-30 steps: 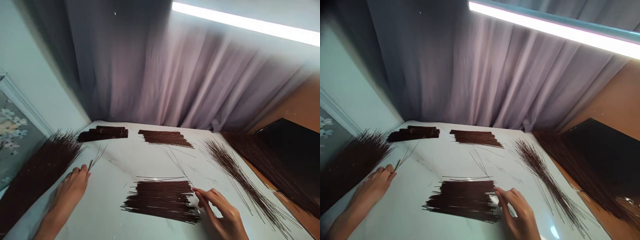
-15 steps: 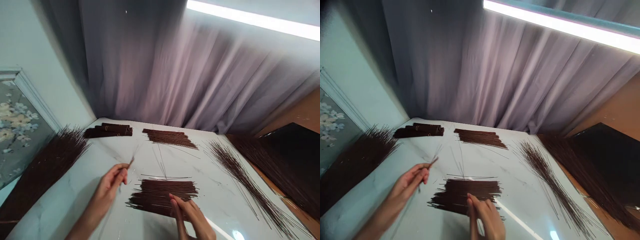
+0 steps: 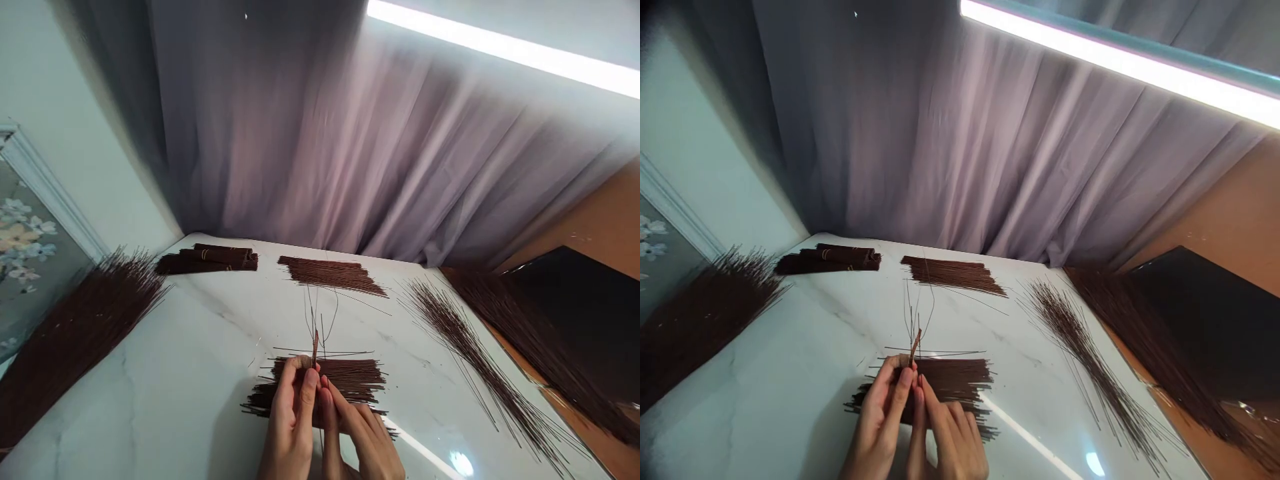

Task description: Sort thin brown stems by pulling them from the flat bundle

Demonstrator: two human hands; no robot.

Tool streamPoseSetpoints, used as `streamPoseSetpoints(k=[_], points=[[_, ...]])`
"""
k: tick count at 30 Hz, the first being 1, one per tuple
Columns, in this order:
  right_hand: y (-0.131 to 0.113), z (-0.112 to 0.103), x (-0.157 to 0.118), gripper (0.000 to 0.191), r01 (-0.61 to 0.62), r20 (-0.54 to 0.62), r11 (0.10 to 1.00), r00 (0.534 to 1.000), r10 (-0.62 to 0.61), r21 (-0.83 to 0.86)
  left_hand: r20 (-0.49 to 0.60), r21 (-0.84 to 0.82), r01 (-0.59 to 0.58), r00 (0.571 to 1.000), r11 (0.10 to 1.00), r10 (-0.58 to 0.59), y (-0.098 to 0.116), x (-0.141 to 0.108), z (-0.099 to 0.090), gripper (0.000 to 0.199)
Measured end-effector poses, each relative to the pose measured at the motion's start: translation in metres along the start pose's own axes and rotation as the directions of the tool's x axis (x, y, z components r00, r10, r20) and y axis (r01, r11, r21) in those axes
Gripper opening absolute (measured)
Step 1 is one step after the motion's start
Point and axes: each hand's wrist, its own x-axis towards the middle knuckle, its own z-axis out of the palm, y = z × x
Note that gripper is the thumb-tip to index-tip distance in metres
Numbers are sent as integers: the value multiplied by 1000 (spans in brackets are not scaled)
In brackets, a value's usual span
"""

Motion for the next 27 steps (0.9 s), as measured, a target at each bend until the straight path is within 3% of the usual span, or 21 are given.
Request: streamPoseSetpoints(k=[4,11,22,27], points=[[0,0,1,29,-51,-5,999,999,51,15,11,2,35,999,999,-35,-3,-2,6,39],[-2,0,2,23,-71,-4,997,997,71,-29,-85,-35,48,995,998,-51,-11,-4,13,42],[-4,-1,6,24,-40,-3,996,999,40,-80,-27,-82,75,997,994,-78,-7,-2,14,38],[-6,-2,7,22,-47,7,995,999,48,-85,-75,-66,76,994,995,-81,-10,-3,12,44]])
